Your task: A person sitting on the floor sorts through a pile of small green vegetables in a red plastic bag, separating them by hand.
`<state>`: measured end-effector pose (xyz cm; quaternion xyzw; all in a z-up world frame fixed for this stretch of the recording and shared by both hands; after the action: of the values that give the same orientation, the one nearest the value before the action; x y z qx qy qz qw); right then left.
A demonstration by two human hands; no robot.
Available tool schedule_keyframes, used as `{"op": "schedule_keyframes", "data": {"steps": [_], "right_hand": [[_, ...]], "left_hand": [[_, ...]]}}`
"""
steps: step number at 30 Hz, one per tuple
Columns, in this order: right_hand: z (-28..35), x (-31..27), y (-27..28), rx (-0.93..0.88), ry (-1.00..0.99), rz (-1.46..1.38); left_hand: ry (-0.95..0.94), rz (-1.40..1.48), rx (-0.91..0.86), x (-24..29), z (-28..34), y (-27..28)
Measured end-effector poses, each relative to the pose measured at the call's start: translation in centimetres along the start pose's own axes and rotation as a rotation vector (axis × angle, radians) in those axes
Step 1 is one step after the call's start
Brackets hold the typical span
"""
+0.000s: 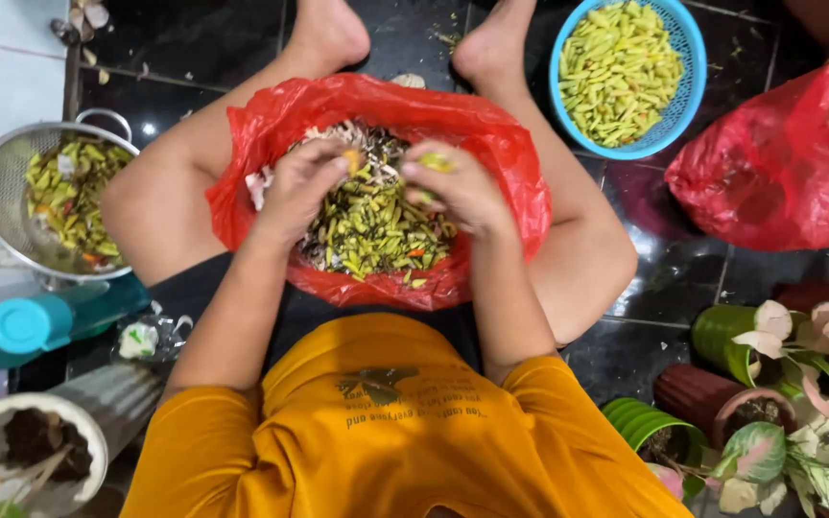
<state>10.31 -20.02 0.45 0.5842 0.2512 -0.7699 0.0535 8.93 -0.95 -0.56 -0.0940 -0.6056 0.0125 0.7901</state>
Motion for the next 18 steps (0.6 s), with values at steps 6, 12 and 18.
{"op": "schedule_keyframes", "data": {"steps": [6, 12, 18], "right_hand": [[5.0, -15.0, 14.1, 0.637, 0.131, 0.545], [-2.0, -11.1, 33.0, 0.574, 0.074, 0.79], [-5.6, -2.6, 46.8, 0.689, 0.132, 1.149]], "left_hand": [[-0.037, 0.062, 0.133, 3.2, 4.3, 8.1], [0.005, -0.247, 0.62, 5.1, 9.5, 18.5], [-0.064, -0.286, 0.842, 0.8, 14.2, 29.6]]}}
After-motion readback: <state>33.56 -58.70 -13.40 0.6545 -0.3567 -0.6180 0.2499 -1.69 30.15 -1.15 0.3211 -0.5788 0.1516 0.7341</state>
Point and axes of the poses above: each hand's wrist, its own z-axis away from the middle knuckle, its own y-axis out of the back of the hand, x = y × z, the point moved 9 cm from there along -z, towards the middle knuckle, and after that the axes turned 11 degrees about y, right-handed, at the moved point
